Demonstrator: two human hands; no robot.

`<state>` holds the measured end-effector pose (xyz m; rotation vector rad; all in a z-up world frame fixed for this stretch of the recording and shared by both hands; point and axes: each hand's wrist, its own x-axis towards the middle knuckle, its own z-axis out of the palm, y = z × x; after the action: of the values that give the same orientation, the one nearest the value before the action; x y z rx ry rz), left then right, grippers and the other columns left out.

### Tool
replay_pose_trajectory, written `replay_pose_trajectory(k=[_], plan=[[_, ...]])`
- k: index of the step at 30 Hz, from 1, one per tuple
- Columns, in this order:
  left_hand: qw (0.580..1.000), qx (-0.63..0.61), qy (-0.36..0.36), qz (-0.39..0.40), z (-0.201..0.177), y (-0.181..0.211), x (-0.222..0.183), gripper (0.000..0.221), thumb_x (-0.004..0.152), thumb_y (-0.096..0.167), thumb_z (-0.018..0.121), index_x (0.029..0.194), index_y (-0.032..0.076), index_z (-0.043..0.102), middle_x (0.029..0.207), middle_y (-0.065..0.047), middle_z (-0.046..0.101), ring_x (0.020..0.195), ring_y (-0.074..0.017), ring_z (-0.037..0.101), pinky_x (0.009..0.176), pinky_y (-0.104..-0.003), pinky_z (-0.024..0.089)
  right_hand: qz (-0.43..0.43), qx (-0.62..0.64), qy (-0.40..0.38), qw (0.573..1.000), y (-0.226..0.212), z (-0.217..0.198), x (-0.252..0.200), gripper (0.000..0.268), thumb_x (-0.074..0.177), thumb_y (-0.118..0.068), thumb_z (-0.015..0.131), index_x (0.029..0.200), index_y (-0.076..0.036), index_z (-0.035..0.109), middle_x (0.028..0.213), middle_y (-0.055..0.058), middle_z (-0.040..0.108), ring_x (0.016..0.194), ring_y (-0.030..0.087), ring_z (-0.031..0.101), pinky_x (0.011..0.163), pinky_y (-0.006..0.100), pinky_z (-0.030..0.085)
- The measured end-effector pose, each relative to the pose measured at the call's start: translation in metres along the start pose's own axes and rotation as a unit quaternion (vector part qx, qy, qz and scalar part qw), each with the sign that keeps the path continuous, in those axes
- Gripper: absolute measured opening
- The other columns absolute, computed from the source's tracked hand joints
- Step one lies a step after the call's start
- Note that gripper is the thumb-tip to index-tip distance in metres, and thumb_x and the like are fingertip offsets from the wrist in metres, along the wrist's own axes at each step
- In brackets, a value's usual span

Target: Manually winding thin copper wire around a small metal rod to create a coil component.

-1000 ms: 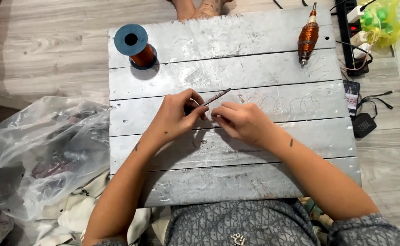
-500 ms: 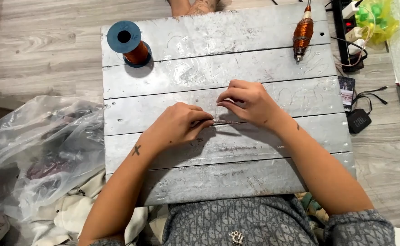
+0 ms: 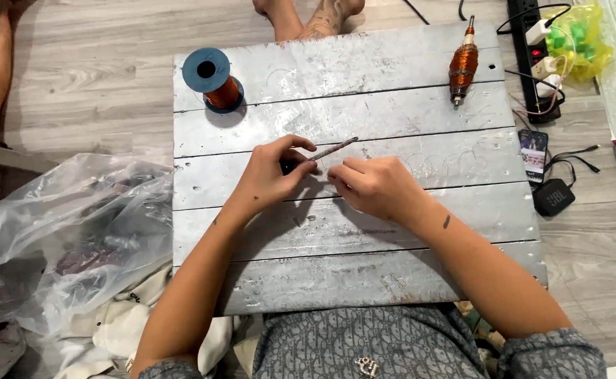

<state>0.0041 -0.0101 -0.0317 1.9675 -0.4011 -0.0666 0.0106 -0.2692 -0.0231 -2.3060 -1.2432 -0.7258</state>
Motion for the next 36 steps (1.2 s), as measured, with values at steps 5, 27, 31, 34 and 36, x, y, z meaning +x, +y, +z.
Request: replay_pose_trajectory(k=[5, 27, 31, 34, 36], plan=[[0.953, -0.265, -0.079, -0.120, -0.006, 0.005, 0.002, 0.026, 0.110, 0.022, 0.061, 0.124, 0.004, 0.075, 0.090, -0.011, 0.080, 0.065, -0.0087, 0.050, 0.057, -0.023, 0.039, 0.065, 0.089, -0.030, 0.993, 0.009, -0.006, 0.000, 0.010, 0.104, -0.009, 0.073, 0.107, -0.018, 0.071, 0.074, -0.002, 0.054, 0.058, 0.023, 0.066, 0.057, 0.034, 0.055], [0.979, -0.005, -0.182, -0.093, 0.010, 0.027, -0.005, 0.016, 0.105, 0.016, 0.077, 0.111, 0.005, 0.088, 0.096, -0.015, 0.087, 0.100, -0.0293, 0.083, 0.095, -0.047, 0.068, 0.087, 0.312, -0.044, 0.945, 0.050, 0.003, -0.006, 0.004, 0.105, -0.012, 0.082, 0.103, -0.015, 0.083, 0.081, 0.006, 0.063, 0.067, 0.025, 0.062, 0.066, 0.036, 0.054], [0.979, 0.017, -0.179, -0.093, 0.012, 0.038, -0.007, 0.016, 0.104, 0.015, 0.077, 0.112, 0.006, 0.088, 0.094, -0.014, 0.088, 0.099, -0.0288, 0.084, 0.092, -0.045, 0.069, 0.081, 0.296, -0.042, 0.951, 0.044, 0.000, -0.004, 0.004, 0.105, -0.011, 0.082, 0.102, -0.014, 0.082, 0.081, 0.006, 0.063, 0.068, 0.025, 0.065, 0.068, 0.036, 0.055], [0.980, 0.040, -0.177, -0.086, 0.014, 0.041, -0.009, 0.016, 0.104, 0.016, 0.078, 0.113, 0.007, 0.088, 0.093, -0.013, 0.088, 0.096, -0.0285, 0.084, 0.088, -0.043, 0.070, 0.078, 0.283, -0.059, 0.954, 0.047, 0.006, -0.007, 0.005, 0.105, -0.013, 0.082, 0.103, -0.017, 0.083, 0.081, 0.003, 0.063, 0.071, 0.023, 0.067, 0.070, 0.034, 0.056], [0.982, 0.060, -0.164, -0.070, 0.015, 0.041, -0.008, 0.017, 0.105, 0.016, 0.078, 0.114, 0.006, 0.088, 0.092, -0.015, 0.088, 0.090, -0.0295, 0.085, 0.082, -0.042, 0.070, 0.093, 0.283, -0.073, 0.952, 0.050, 0.007, -0.008, 0.002, 0.104, -0.015, 0.083, 0.103, -0.015, 0.083, 0.079, 0.004, 0.062, 0.069, 0.023, 0.066, 0.070, 0.035, 0.056]])
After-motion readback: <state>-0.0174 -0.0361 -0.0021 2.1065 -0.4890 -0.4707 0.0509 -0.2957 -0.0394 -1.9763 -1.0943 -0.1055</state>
